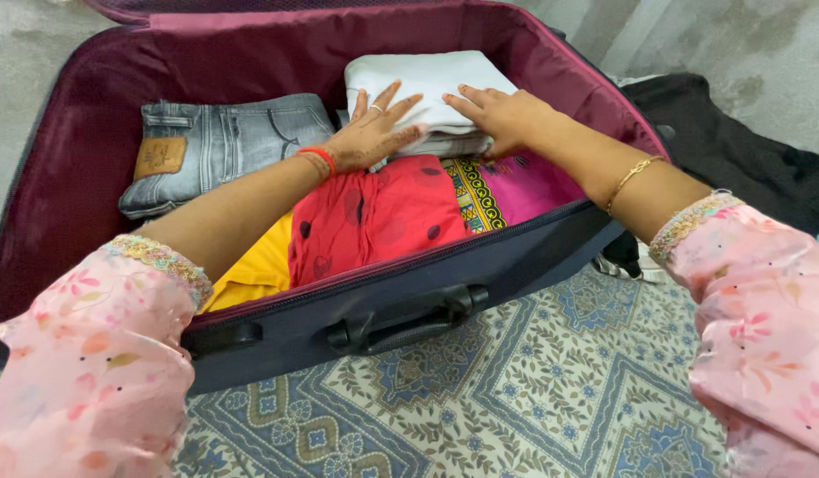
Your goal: The person buttons a black shirt and then folds it on a table.
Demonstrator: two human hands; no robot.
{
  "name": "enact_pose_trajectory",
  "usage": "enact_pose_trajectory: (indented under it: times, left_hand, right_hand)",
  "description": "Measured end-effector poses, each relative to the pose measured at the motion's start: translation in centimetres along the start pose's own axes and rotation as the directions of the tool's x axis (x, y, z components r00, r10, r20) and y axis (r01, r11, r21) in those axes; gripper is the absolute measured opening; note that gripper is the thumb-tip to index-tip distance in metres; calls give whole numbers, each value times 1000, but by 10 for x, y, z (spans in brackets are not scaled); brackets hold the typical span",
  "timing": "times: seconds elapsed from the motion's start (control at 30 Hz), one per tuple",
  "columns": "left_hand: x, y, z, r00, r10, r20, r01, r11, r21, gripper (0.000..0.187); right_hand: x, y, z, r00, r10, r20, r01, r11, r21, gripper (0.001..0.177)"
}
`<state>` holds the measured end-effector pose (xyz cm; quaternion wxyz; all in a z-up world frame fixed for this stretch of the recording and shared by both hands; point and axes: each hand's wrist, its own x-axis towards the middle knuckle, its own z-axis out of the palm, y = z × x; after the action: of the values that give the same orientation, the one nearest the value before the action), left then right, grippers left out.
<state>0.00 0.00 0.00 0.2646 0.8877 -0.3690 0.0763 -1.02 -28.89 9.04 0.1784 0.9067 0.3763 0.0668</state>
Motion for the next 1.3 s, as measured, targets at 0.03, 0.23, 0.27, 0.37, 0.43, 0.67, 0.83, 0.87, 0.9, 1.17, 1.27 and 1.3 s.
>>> enact_pose_trajectory:
  times: [0.03, 0.23, 0.27, 0.37, 0.43, 0.67, 0.83, 0.87, 0.9, 1.17, 1.27, 1.3]
  left_hand:
    - [-3, 11, -9, 998, -22, 51, 20, 999, 49, 84]
    - [-7, 35, -19, 998, 5, 64, -16, 984, 177, 79]
    - [-5, 34, -14, 999, -24, 45, 16, 986, 165, 76]
    - [-2, 29, -9, 996, -28, 88, 14, 987, 163, 75]
    - [0, 30, -13, 983, -75, 167, 49, 986, 157, 75]
    - [-7, 55, -21, 912, -304, 275, 259, 947, 189, 82]
    - [-8, 55, -22, 925, -274, 264, 214, 948, 234, 77]
    - [-9, 56, -23, 925, -274, 264, 208, 945, 252, 76]
    - [-9, 57, -25, 926, -271, 264, 198, 942, 272, 74]
    - [-15, 70, -29, 929, -271, 250, 185, 929, 320, 70]
    - [-17, 79, -33, 916, -311, 254, 189, 892, 411, 71]
    - [-13, 83, -35, 911, -327, 249, 192, 875, 445, 72]
  right_hand:
    - [-2, -2, 1, 1000, 3, 5, -3, 999, -35, 121]
    - [4, -5, 3, 998, 56, -19, -58, 987, -147, 99]
    - [5, -4, 3, 997, 70, -25, -72, 989, -129, 100]
    - [9, -9, 7, 967, 200, 160, -197, 980, -37, 108]
    - [15, -8, 9, 914, 245, 323, -271, 962, 35, 114]
    - [22, -2, 14, 832, 195, 519, -333, 925, 186, 118]
    - [20, 0, -4, 798, 171, 578, -372, 894, 249, 119]
    - [22, 4, -2, 798, 156, 582, -375, 884, 278, 118]
    - [25, 10, 1, 799, 142, 584, -380, 872, 308, 117]
    - [53, 51, 50, 955, -15, 296, -114, 905, 411, 98]
    - [49, 38, 41, 982, 5, 188, -86, 900, 427, 83]
    - [42, 36, 34, 987, 24, 158, -90, 900, 426, 78]
